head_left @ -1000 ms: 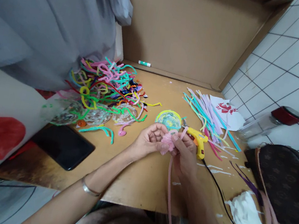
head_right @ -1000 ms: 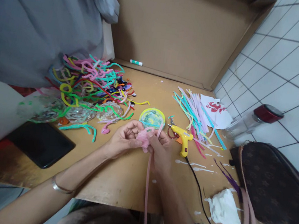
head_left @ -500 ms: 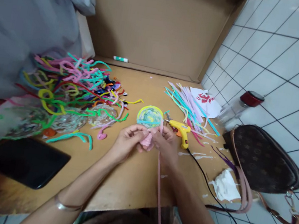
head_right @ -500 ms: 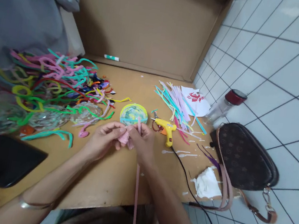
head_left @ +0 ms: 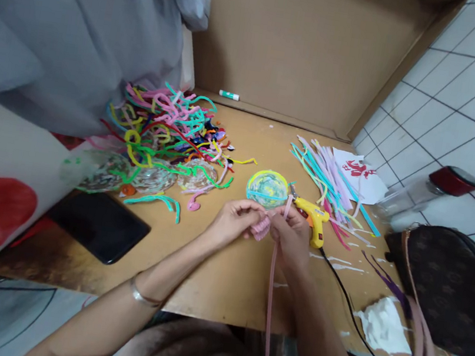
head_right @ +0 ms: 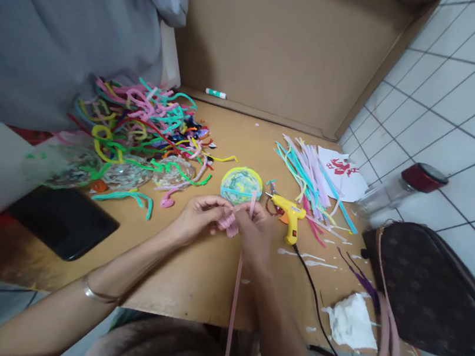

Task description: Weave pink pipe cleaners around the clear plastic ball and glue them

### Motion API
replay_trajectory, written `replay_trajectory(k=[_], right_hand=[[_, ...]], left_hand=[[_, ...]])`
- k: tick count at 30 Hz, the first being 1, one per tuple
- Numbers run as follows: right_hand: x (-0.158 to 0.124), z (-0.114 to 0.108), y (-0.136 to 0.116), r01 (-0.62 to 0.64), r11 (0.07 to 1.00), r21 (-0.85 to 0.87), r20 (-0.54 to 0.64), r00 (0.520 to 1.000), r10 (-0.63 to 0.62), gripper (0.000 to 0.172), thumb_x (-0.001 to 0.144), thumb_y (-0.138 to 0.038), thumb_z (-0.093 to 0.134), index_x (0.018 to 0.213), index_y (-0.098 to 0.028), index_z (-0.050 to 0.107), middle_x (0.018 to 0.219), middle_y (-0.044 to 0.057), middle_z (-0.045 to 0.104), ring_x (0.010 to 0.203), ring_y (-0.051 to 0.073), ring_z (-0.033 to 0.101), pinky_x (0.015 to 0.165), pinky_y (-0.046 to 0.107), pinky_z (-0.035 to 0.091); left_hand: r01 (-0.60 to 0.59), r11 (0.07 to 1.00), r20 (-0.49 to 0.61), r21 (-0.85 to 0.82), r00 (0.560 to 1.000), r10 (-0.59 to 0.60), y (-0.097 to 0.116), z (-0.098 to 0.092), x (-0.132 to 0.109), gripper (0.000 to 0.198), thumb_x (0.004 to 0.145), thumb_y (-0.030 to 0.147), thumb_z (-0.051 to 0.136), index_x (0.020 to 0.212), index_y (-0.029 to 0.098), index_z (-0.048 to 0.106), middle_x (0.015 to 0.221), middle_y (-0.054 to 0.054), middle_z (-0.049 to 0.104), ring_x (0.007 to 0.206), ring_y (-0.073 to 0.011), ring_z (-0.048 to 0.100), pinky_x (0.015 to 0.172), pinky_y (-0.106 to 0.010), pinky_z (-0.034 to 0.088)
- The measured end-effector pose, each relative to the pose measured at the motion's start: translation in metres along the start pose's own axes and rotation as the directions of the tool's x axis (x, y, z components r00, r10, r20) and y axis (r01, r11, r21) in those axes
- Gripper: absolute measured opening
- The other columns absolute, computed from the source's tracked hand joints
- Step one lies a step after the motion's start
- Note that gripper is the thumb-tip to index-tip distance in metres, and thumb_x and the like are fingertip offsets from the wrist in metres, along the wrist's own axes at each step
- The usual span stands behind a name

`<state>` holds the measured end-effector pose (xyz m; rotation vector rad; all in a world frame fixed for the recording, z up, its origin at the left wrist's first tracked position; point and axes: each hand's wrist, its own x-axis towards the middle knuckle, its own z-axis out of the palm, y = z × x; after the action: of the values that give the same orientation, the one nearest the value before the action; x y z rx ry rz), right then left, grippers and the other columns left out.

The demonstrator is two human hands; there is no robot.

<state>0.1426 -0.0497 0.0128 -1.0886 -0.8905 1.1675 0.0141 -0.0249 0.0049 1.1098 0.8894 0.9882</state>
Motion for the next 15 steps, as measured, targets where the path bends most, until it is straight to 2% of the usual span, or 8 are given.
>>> replay_trajectory(k=[5, 8, 10, 12, 15], right_hand=[[-0.001, 0.000, -0.001, -0.006, 0.999, 0.036, 0.027, 1.000, 0.005, 0.019, 0.068, -0.031, 0.074, 0.060, -0.020, 0.060, 0.042, -0.010, 0.039, 0.036, 0.005, 0.026, 0.038, 0.020, 0.025], [-0.002, 0.002, -0.001, -0.005, 0.999, 0.043, -0.011, 1.000, 0.006, 0.018, 0.068, -0.031, 0.073, 0.061, -0.020, 0.060, 0.042, -0.009, 0.041, 0.036, 0.005, 0.027, 0.038, 0.020, 0.022], [-0.002, 0.003, -0.001, -0.002, 0.999, 0.048, -0.045, 0.999, 0.004, 0.018, 0.067, -0.031, 0.074, 0.061, -0.020, 0.060, 0.042, -0.009, 0.042, 0.035, 0.005, 0.028, 0.038, 0.020, 0.020], [-0.002, 0.004, 0.001, 0.000, 0.999, 0.051, -0.058, 0.998, 0.003, 0.019, 0.065, -0.031, 0.074, 0.059, -0.020, 0.060, 0.041, -0.009, 0.042, 0.035, 0.005, 0.029, 0.038, 0.021, 0.020], [-0.002, 0.005, 0.003, 0.000, 0.998, 0.056, -0.059, 0.998, 0.003, 0.020, 0.063, -0.031, 0.076, 0.057, -0.019, 0.062, 0.039, -0.009, 0.040, 0.036, 0.005, 0.032, 0.038, 0.021, 0.023]], left_hand=[[-0.021, 1.000, 0.028, 0.003, 0.999, 0.021, -0.002, -0.001, 0.000, 0.024, 0.071, 0.037, 0.068, 0.075, 0.014, 0.065, 0.056, 0.001, 0.059, 0.047, -0.0087, 0.052, 0.041, -0.018, 0.039], [-0.067, 0.998, 0.043, 0.018, 0.997, 0.066, -0.005, 0.000, 0.000, 0.031, 0.071, 0.039, 0.071, 0.088, 0.014, 0.062, 0.063, 0.002, 0.061, 0.049, -0.0090, 0.053, 0.043, -0.019, 0.040], [-0.144, 0.985, 0.000, 0.096, 0.990, 0.144, -0.008, 0.001, 0.000, 0.036, 0.071, 0.035, 0.072, 0.098, 0.015, 0.060, 0.070, 0.001, 0.063, 0.053, -0.0097, 0.055, 0.048, -0.020, 0.042], [-0.262, 0.930, -0.060, 0.257, 0.956, 0.286, -0.011, 0.003, -0.002, 0.036, 0.073, 0.029, 0.071, 0.105, 0.017, 0.059, 0.077, -0.001, 0.065, 0.062, -0.0122, 0.058, 0.056, -0.023, 0.046], [-0.418, 0.754, -0.043, 0.506, 0.861, 0.506, -0.014, 0.004, -0.003, 0.029, 0.075, 0.021, 0.066, 0.103, 0.018, 0.061, 0.091, -0.006, 0.067, 0.080, -0.0172, 0.062, 0.070, -0.027, 0.049]])
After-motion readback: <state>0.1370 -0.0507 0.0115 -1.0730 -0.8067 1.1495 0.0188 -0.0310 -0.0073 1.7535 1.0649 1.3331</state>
